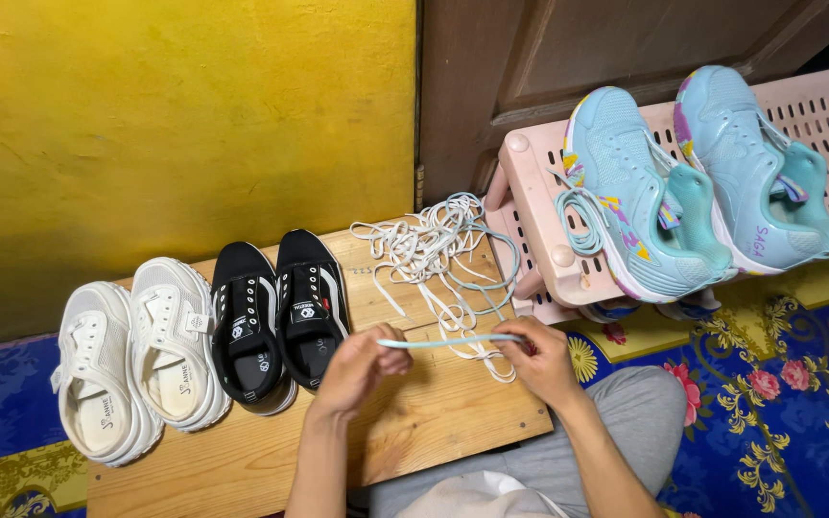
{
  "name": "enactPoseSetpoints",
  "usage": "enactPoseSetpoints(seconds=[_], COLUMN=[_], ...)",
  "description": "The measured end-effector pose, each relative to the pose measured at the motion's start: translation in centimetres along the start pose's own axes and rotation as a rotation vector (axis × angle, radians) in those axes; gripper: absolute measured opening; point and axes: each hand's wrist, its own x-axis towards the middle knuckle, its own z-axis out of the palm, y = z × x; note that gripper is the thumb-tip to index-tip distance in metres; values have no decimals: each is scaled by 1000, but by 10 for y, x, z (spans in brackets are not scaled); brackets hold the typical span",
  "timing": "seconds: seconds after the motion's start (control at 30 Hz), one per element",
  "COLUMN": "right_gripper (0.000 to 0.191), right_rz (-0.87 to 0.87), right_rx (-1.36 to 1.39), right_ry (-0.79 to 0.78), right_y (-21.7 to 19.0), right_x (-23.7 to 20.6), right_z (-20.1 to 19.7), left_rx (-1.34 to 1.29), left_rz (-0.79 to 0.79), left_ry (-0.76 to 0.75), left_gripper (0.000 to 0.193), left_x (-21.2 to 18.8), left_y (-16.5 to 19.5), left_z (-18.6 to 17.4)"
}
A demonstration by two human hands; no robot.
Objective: The person sits on the floor and coils loose shoelaces by hand, then places the coiled laces on top of pairs of sneakers and repositions the shoes on a wooden board.
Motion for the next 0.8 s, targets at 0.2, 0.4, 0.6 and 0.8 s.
enactPoseSetpoints(seconds=[0.2,0.4,0.6,0.8], right_gripper=[20,37,45,27], right_rz=[258,268,295,289], right_rx=[233,-130,-40,-1], right_ry=[0,-157,-215,-122], right_y=[3,-25,-36,-24], right_x=[-2,15,13,4], right_z=[2,15,24,31], left_rx=[-17,-101,72,297], left_rz=[165,48,-64,-169], left_ry=[439,504,388,276], left_gripper=[41,31,27,34], left_x=[3,17,22,21], left_y=[6,-33,-54,-65], left_z=[-5,7,10,1])
